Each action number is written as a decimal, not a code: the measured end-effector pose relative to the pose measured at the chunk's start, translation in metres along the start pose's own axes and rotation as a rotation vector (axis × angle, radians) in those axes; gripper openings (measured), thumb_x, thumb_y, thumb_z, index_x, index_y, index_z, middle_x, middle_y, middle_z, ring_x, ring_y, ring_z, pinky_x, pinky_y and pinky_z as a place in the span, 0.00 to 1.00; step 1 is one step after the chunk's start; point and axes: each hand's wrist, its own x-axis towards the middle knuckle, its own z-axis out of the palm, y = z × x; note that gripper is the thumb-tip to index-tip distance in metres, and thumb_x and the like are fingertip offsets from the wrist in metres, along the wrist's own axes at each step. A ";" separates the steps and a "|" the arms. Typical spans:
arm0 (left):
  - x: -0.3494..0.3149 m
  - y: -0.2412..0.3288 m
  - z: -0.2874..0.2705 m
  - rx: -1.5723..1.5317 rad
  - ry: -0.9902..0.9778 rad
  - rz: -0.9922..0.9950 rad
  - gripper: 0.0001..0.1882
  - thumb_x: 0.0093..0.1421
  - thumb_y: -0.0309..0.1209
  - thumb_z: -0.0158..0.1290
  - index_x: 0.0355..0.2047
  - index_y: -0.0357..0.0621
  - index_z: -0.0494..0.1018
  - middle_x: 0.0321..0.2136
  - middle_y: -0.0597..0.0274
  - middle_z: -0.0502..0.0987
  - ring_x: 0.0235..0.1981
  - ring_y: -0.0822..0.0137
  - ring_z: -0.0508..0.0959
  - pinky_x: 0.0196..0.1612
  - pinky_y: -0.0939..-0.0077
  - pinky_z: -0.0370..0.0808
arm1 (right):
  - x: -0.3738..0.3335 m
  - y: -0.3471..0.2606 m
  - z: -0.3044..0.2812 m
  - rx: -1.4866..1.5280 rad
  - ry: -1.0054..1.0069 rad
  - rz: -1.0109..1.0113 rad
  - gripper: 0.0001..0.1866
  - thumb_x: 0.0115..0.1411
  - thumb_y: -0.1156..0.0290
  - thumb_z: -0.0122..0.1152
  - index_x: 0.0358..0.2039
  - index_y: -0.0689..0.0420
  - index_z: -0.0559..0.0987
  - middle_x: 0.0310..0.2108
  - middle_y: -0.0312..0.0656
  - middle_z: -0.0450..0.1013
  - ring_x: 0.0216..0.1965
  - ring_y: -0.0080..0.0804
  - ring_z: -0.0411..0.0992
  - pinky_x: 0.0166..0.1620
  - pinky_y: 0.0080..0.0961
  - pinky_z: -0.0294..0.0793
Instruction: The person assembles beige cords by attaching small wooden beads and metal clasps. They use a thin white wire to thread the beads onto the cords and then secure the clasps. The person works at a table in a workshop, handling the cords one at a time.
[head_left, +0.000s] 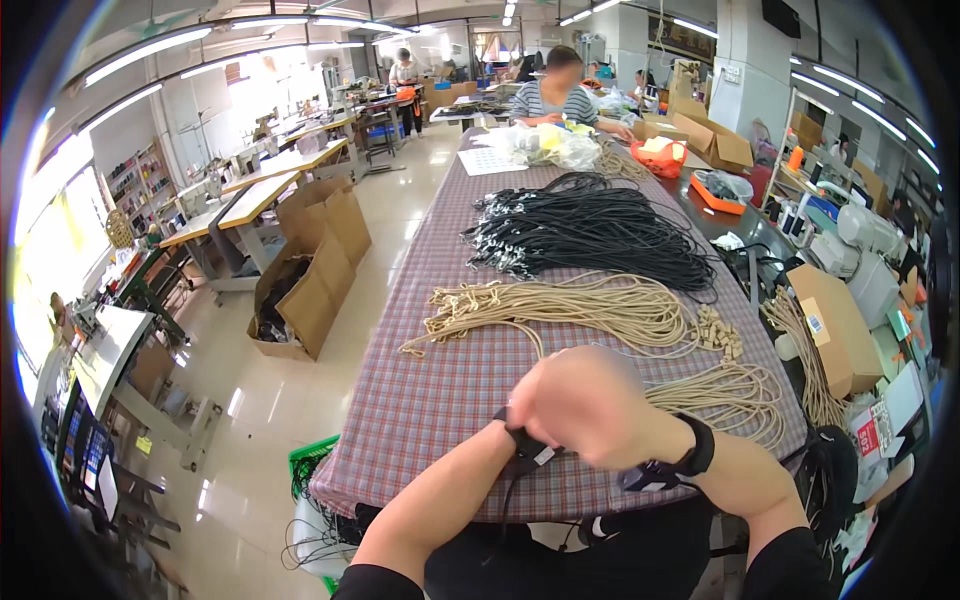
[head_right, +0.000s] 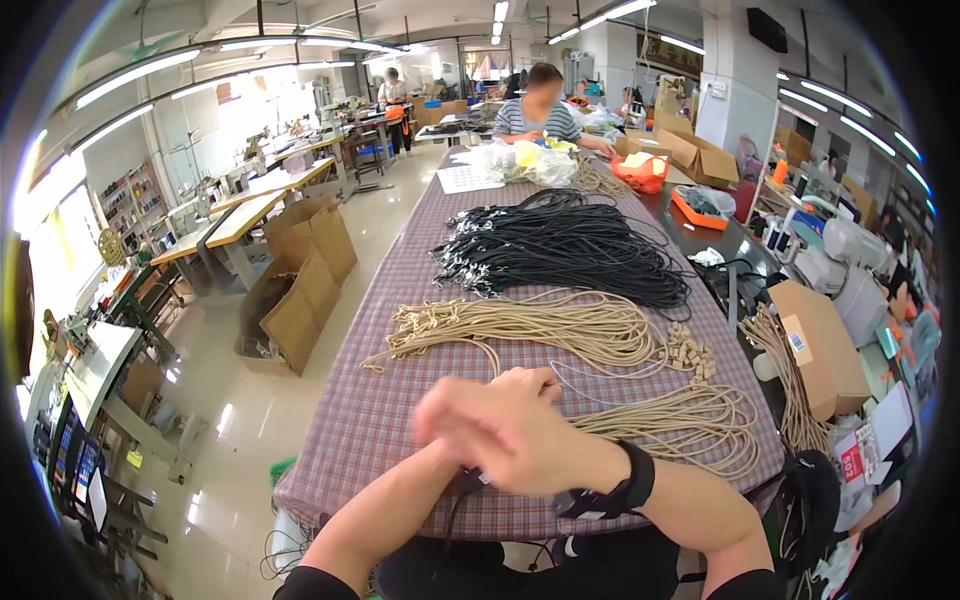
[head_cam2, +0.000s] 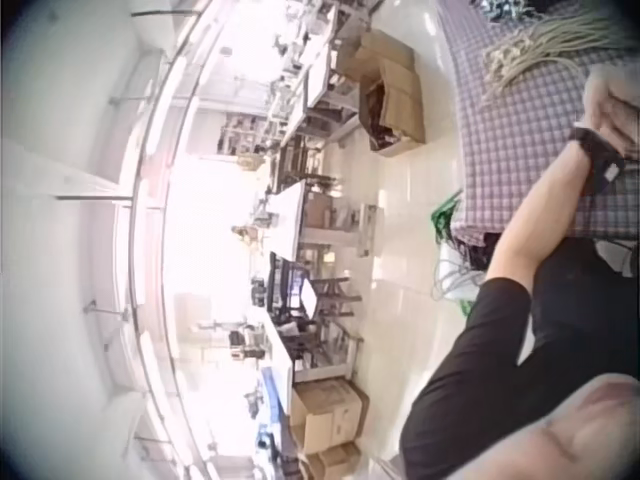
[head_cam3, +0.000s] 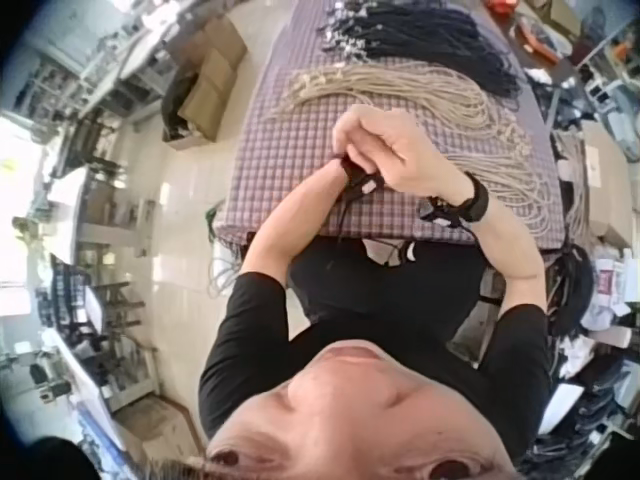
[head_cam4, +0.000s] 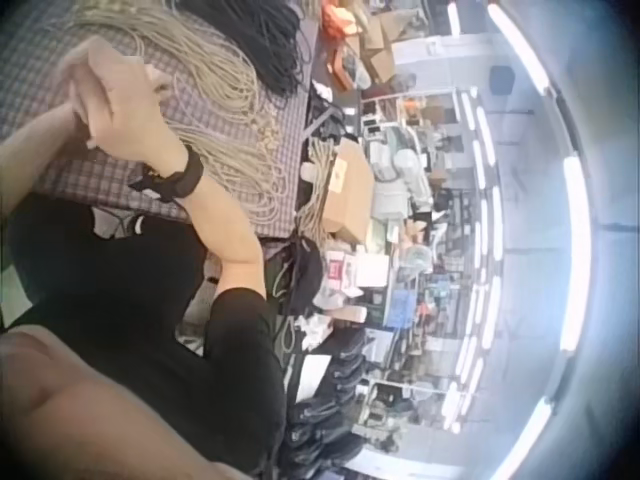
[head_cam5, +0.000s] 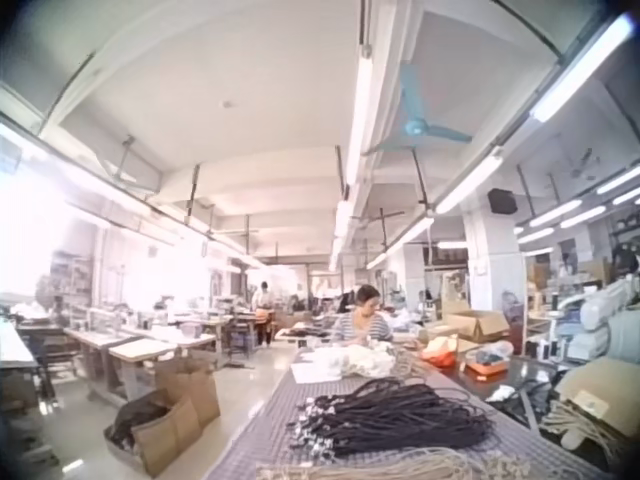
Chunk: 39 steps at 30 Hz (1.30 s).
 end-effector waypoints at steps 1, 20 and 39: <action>-0.004 0.004 -0.002 -0.184 0.023 -0.009 0.10 0.67 0.34 0.57 0.36 0.39 0.78 0.33 0.46 0.84 0.37 0.44 0.84 0.41 0.49 0.80 | -0.008 0.009 -0.005 -0.014 0.057 0.082 0.09 0.70 0.81 0.56 0.47 0.57 0.80 0.27 0.39 0.76 0.27 0.33 0.76 0.33 0.26 0.71; 0.032 0.034 -0.020 -0.198 -0.033 -0.123 0.08 0.70 0.28 0.57 0.36 0.34 0.77 0.25 0.44 0.80 0.25 0.46 0.80 0.30 0.56 0.73 | -0.092 0.137 -0.093 0.088 0.645 0.407 0.15 0.75 0.64 0.62 0.31 0.56 0.82 0.20 0.28 0.68 0.22 0.15 0.63 0.26 0.16 0.59; 0.036 0.051 -0.034 -0.186 -0.048 0.036 0.06 0.68 0.26 0.61 0.38 0.34 0.80 0.25 0.50 0.81 0.23 0.55 0.82 0.29 0.65 0.77 | -0.094 0.119 -0.061 0.211 0.572 0.463 0.08 0.75 0.70 0.62 0.39 0.60 0.78 0.30 0.31 0.75 0.31 0.17 0.72 0.36 0.19 0.72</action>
